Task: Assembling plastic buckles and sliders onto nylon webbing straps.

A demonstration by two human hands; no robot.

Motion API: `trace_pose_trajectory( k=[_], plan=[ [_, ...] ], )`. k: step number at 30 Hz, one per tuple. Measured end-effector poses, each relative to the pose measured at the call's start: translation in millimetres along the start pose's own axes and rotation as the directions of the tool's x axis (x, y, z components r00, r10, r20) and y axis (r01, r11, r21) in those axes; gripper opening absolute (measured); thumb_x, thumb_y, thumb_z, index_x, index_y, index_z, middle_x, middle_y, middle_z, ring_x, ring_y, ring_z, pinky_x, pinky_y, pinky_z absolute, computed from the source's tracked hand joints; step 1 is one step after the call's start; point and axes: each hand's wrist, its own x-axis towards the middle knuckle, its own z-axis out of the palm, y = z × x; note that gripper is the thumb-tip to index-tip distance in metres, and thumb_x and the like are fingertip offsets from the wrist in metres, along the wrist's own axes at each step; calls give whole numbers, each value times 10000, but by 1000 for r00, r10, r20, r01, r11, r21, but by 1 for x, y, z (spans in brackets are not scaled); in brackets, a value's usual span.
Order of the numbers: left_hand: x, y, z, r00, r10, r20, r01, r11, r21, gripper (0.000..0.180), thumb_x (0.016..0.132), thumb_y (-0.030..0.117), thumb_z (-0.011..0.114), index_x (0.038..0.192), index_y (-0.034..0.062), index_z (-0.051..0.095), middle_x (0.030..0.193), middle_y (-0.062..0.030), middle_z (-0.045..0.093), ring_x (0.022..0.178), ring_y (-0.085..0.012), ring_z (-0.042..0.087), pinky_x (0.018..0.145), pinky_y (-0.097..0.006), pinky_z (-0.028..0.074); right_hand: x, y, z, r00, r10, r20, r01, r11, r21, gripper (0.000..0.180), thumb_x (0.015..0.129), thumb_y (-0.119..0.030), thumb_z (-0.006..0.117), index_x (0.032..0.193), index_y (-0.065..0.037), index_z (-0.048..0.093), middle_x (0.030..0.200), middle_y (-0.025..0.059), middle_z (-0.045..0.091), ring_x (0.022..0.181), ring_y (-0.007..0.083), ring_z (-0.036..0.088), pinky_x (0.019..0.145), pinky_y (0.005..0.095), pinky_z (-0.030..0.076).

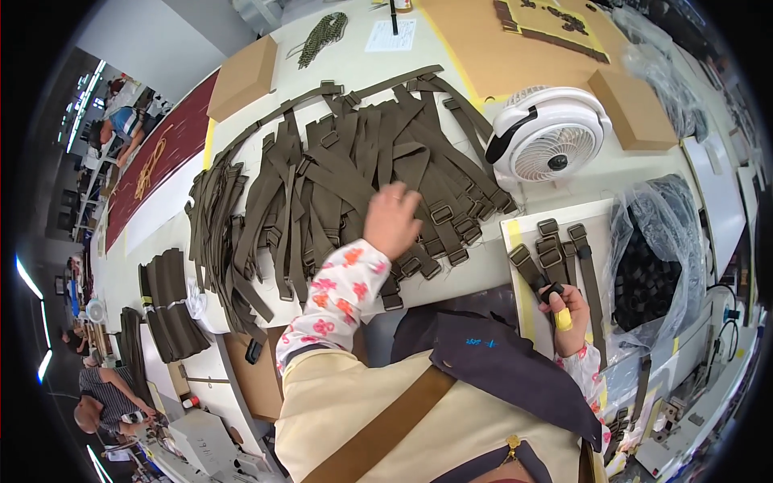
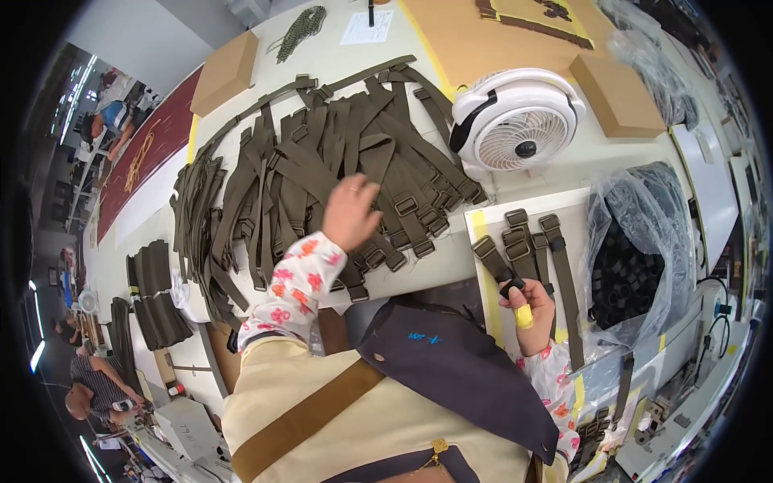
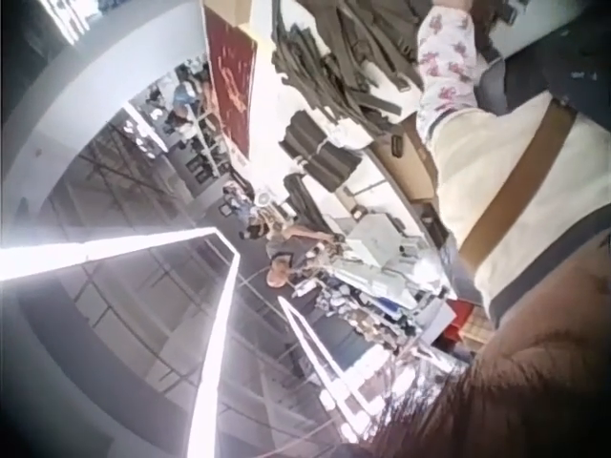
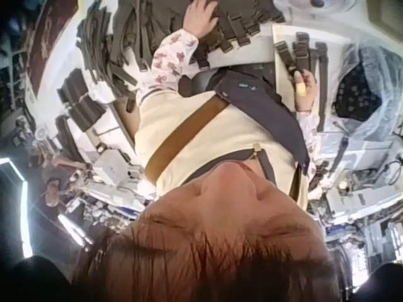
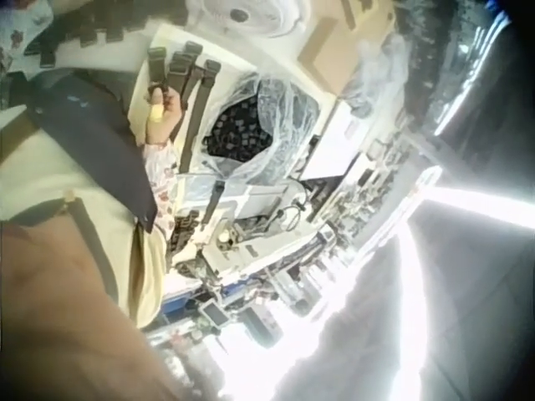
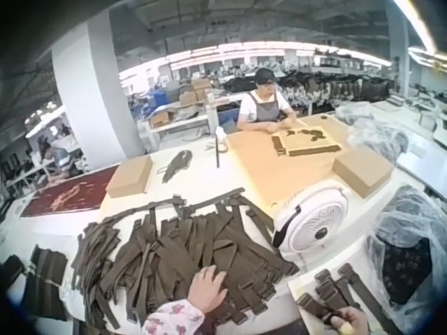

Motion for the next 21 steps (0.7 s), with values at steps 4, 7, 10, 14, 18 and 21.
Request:
trace_pose_trajectory(
  k=[4,7,10,14,18,21],
  plan=[
    [4,-60,4,947,-294,129,237,912,335,643,666,222,648,1244,83,403,1267,-229,344,1168,-402,325,962,-454,294,-6,23,0,995,68,71,-67,997,-27,216,837,-163,594,952,10,536,840,45,596,663,93,552,641,221,455],
    [21,-72,7,946,-300,121,242,905,350,478,682,171,599,1135,68,488,1122,-180,472,1037,-339,459,864,-419,398,-9,26,9,990,46,134,-37,997,-71,209,837,-137,586,972,12,529,835,33,592,681,88,558,645,218,447],
    [16,-109,7,994,-103,47,87,960,266,291,678,59,539,968,70,566,927,-86,554,864,-255,548,720,-365,477,-13,21,7,991,37,129,-28,997,-68,209,833,-129,589,975,13,530,834,32,592,694,85,557,654,216,447],
    [21,-108,-11,966,58,251,-106,977,184,355,662,40,541,1007,112,588,1021,-52,553,990,-250,512,807,-370,448,-18,30,-6,996,45,75,-41,997,-64,205,829,-122,591,971,13,532,826,28,588,698,80,555,658,214,449],
    [39,-100,-18,854,34,519,-244,908,342,348,674,48,558,1004,148,604,1053,-31,551,1009,-243,499,811,-378,434,-24,39,-6,991,106,85,-102,994,-50,197,820,-122,599,954,10,539,775,19,580,666,76,544,632,209,441],
    [58,-118,-18,810,94,579,-409,799,442,256,725,39,495,940,137,594,861,-75,603,882,-261,558,765,-354,456,-26,40,-3,988,49,148,-25,987,-157,187,811,-118,606,934,10,548,730,13,571,642,67,528,601,201,424]
  ],
)
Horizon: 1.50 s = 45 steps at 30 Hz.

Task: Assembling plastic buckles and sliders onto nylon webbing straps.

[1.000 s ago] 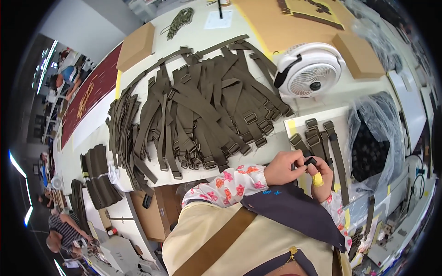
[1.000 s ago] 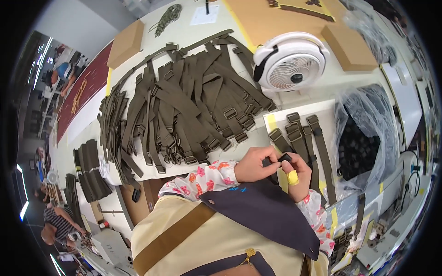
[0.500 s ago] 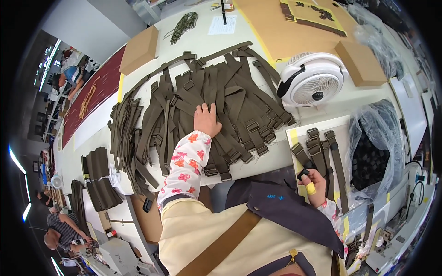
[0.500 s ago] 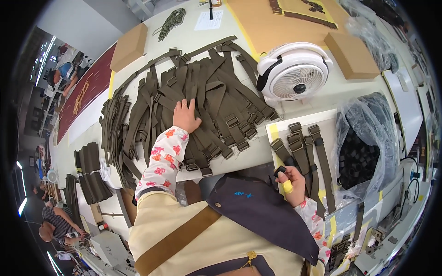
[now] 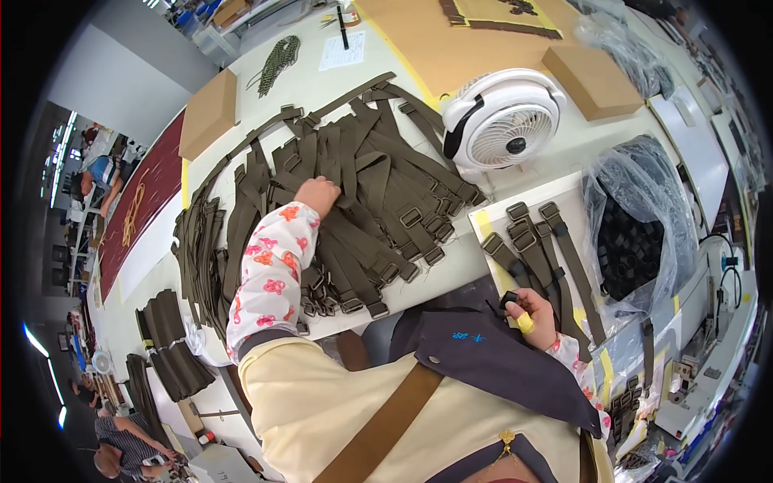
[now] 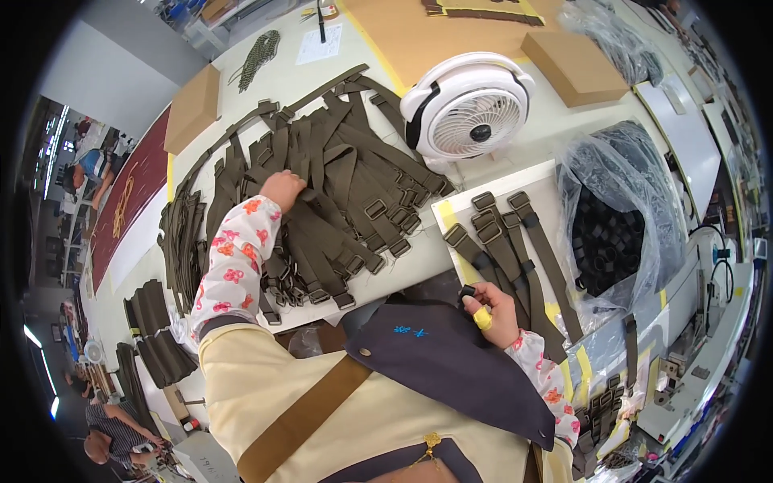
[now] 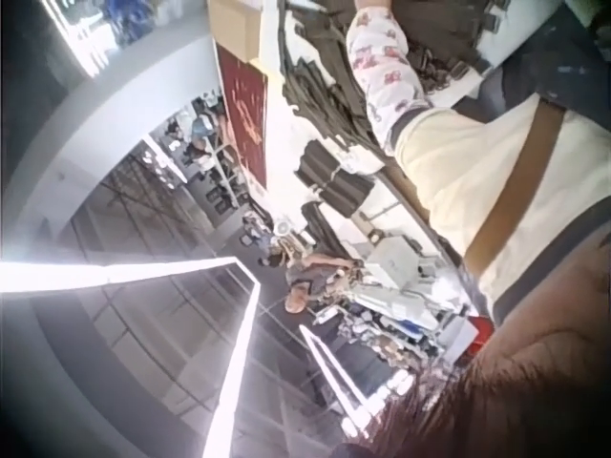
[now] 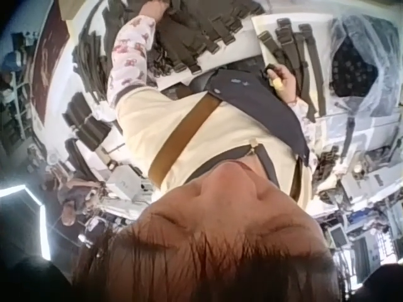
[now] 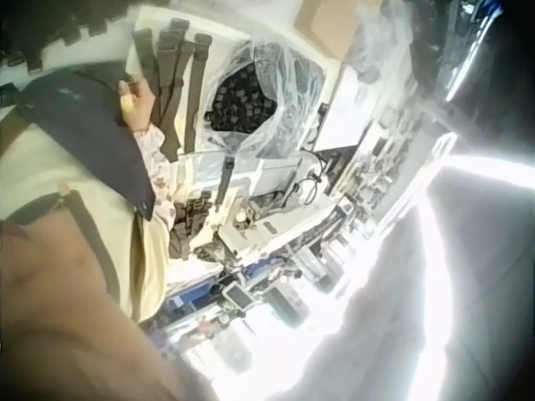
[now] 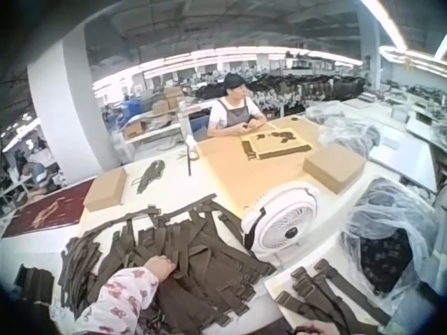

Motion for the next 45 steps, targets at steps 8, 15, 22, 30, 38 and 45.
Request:
trace_pose_trajectory(
  k=[8,15,22,30,38,45],
  plan=[
    [-17,49,-135,635,-163,-755,-67,962,-264,246,565,-3,553,801,58,522,745,-117,542,712,-328,517,633,-415,411,2,-22,-4,993,120,-6,-114,956,269,183,805,-95,597,948,12,561,793,2,545,683,56,501,622,193,404],
    [9,229,-63,651,121,-749,-497,814,-300,114,641,121,554,718,91,475,685,-41,465,688,-192,473,632,-313,377,50,-28,25,985,130,111,-160,932,325,186,792,-90,624,946,7,584,815,-3,544,752,74,504,655,221,431],
    [6,232,-69,688,158,-708,-646,579,-498,422,601,110,635,1005,84,513,731,-68,509,748,-234,524,699,-337,409,50,-11,27,988,153,-8,-144,950,276,102,789,-107,636,828,-25,591,715,-26,543,641,45,485,621,193,410],
    [5,220,-85,821,368,-437,-571,554,-606,438,674,139,654,1078,99,488,922,-85,583,824,-261,560,743,-342,423,25,-27,9,992,26,-121,-4,984,179,163,794,-82,622,918,18,587,732,-28,546,656,32,488,589,182,401],
    [13,239,-91,556,150,-817,-807,333,-488,414,598,58,696,979,85,538,1028,-71,560,836,-263,573,717,-343,463,23,-34,7,975,63,-214,50,872,486,135,808,-138,617,859,-20,577,765,-1,580,663,60,523,635,211,448],
    [7,226,-114,557,145,-817,-819,260,-512,227,624,22,696,835,38,616,959,-77,611,689,-219,560,606,-306,465,12,-34,-23,982,184,-28,-133,800,585,178,807,-167,623,863,-24,532,811,82,609,702,160,635,608,232,517]
  ],
)
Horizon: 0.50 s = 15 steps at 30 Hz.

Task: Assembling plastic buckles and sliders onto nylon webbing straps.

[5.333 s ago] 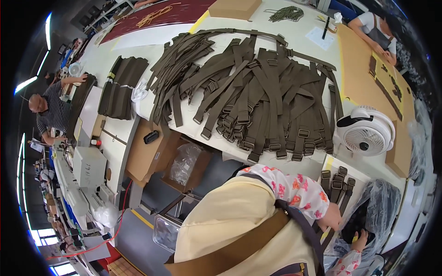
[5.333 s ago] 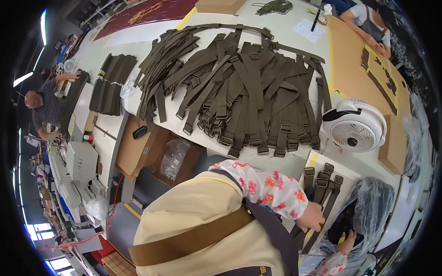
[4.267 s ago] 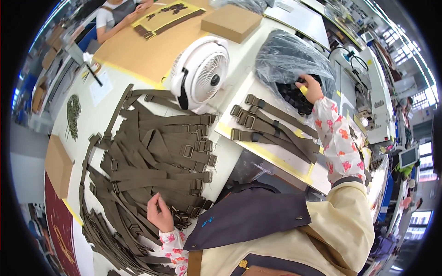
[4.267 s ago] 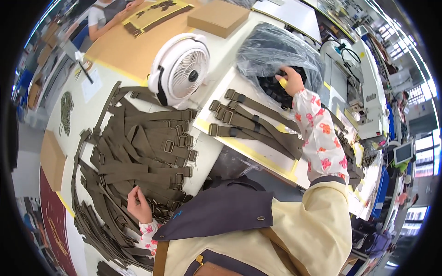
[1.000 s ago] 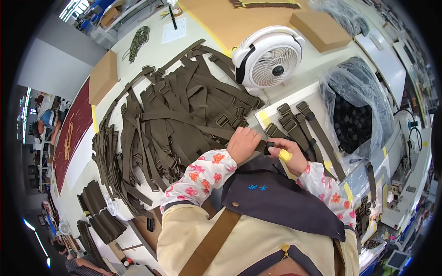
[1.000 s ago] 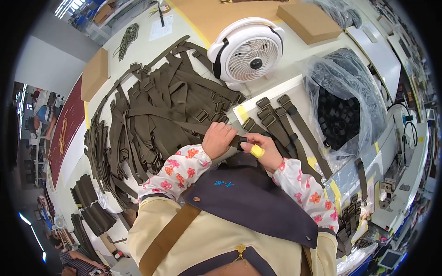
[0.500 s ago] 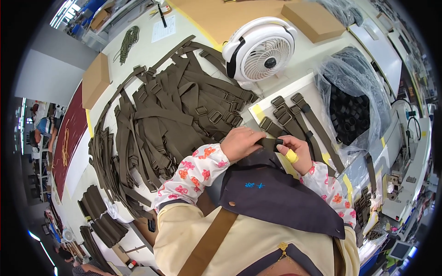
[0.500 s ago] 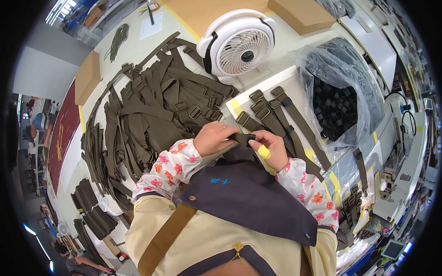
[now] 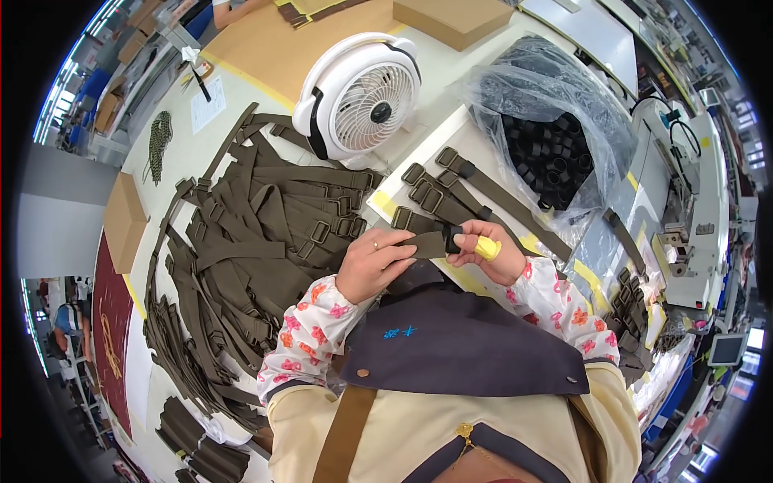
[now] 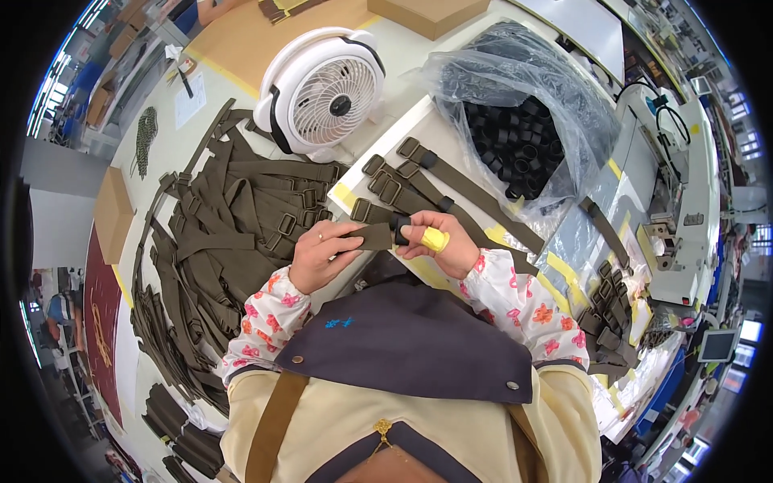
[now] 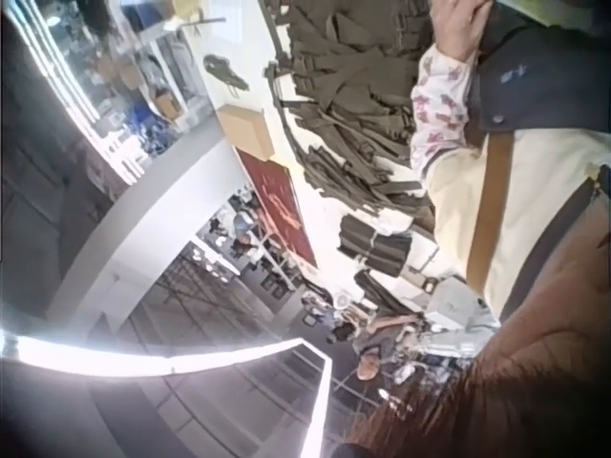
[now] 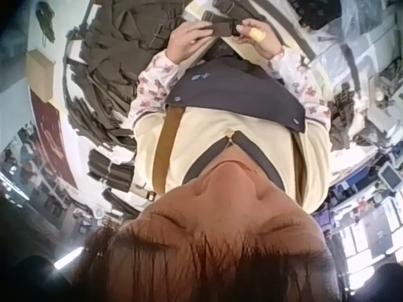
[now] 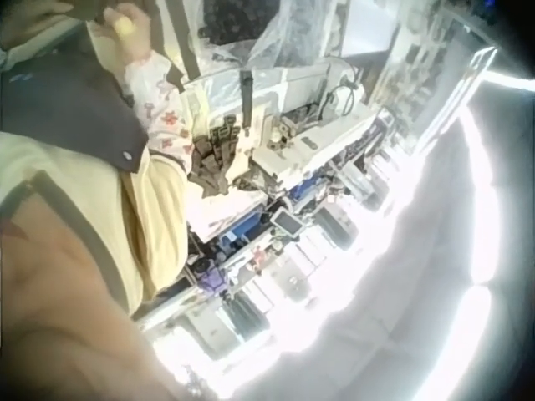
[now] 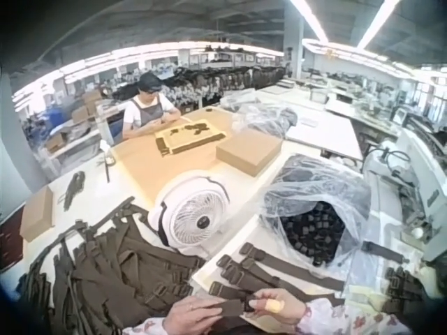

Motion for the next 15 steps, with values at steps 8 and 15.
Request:
trace_pose_trajectory(
  k=[8,15],
  plan=[
    [4,14,-4,976,159,148,-182,971,153,219,612,21,674,822,57,621,929,-33,611,606,-171,508,525,-282,449,-8,1,6,980,187,65,-182,981,-67,229,818,-206,614,890,-14,510,795,136,626,654,161,639,560,222,518],
    [-2,18,2,973,55,224,-55,998,-6,284,657,164,710,883,60,574,870,-66,605,654,-211,588,536,-299,468,-10,5,25,915,307,260,-289,951,-107,244,844,-228,581,907,2,528,750,122,628,627,156,635,544,220,514]
  ],
)
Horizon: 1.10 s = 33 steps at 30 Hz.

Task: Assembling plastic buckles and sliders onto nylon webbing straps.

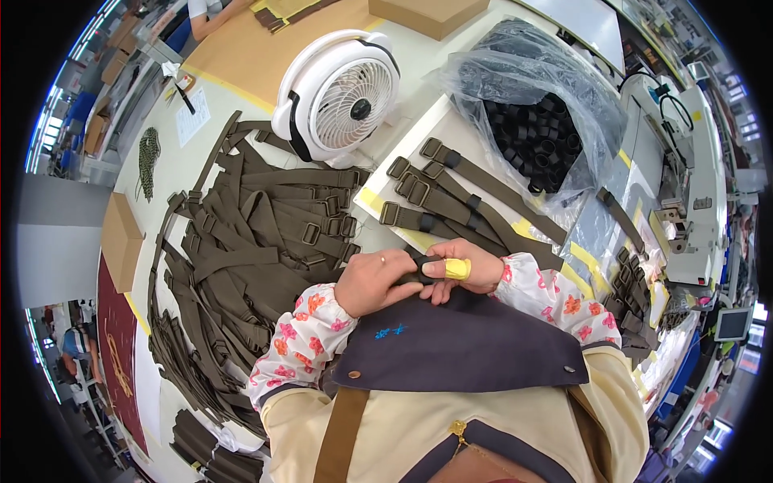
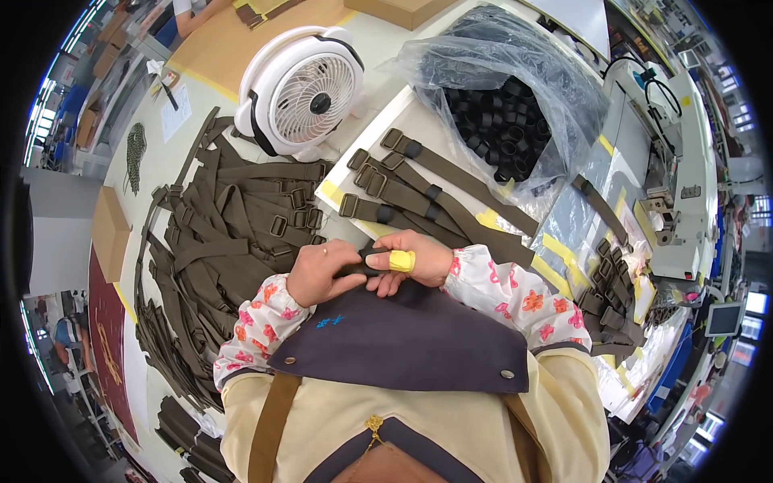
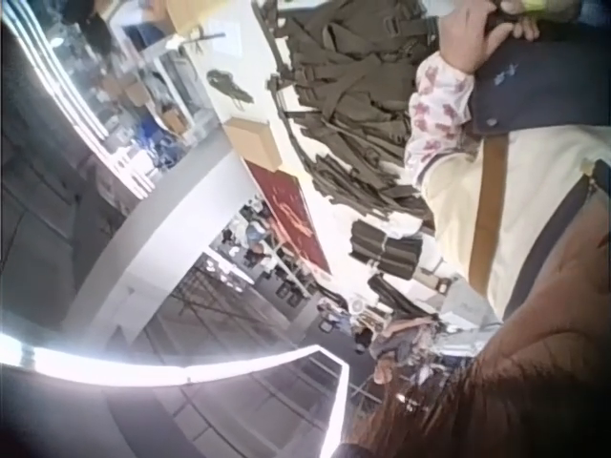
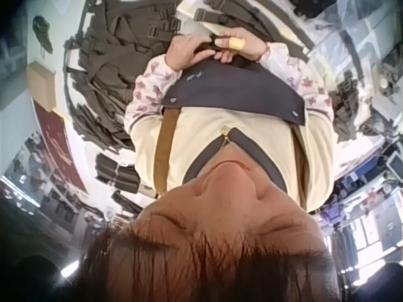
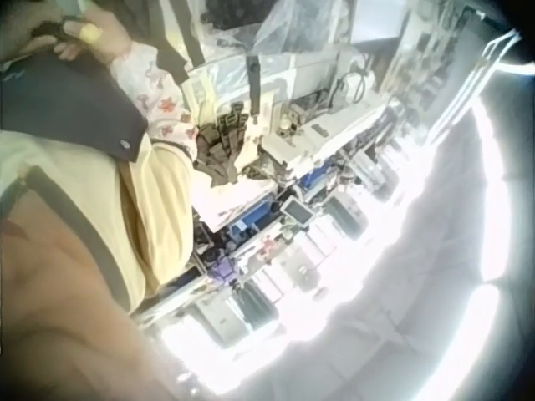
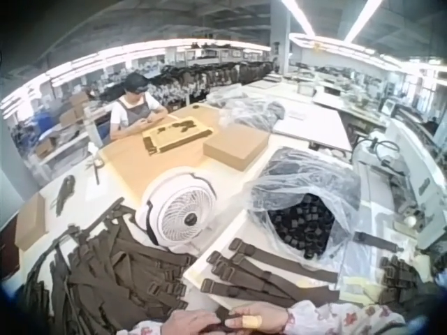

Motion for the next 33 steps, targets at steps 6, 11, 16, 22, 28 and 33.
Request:
trace_pose_trajectory(
  k=[6,11,16,22,28,33],
  plan=[
    [19,8,-2,968,-231,94,232,973,2,258,704,263,676,830,65,570,628,-85,590,547,-265,582,494,-335,454,-11,-2,-3,901,-433,9,323,657,-681,200,863,-173,541,850,22,583,688,104,628,558,146,620,486,239,475],
    [29,-13,-27,944,-302,133,278,945,174,203,708,247,664,776,86,560,587,-52,572,512,-237,563,462,-344,416,-100,-8,-65,721,-641,-263,181,541,-821,146,845,-93,539,875,37,599,695,98,628,614,158,624,589,251,493],
    [69,-24,19,1000,27,9,-28,899,437,212,685,124,653,890,119,599,909,-7,600,734,-153,575,646,-266,433,-161,15,-109,510,-822,-252,-158,199,-967,174,778,-96,612,923,1,616,783,137,631,773,270,618,702,307,490],
    [85,-46,100,997,54,57,-73,908,413,363,746,153,609,1103,138,549,1221,-120,454,1098,-279,433,925,-471,320,-184,10,-120,531,-808,-253,-394,29,-919,352,678,-200,723,953,-17,601,906,149,612,842,310,597,718,348,477],
    [79,-37,94,998,-52,37,39,951,306,402,740,220,639,1118,131,537,1278,-162,385,1172,-318,370,964,-495,274,-86,-42,-135,344,-931,-125,-339,2,-941,184,723,-143,650,854,-28,591,792,116,572,708,269,593,608,372,465],
    [69,-24,80,993,-113,-40,118,982,144,302,709,92,641,1002,51,576,1199,-162,448,1105,-324,431,897,-408,369,-63,-51,-193,433,-893,-118,-616,-198,-762,129,717,-144,644,781,-44,594,725,108,529,663,296,561,572,377,449]
  ],
)
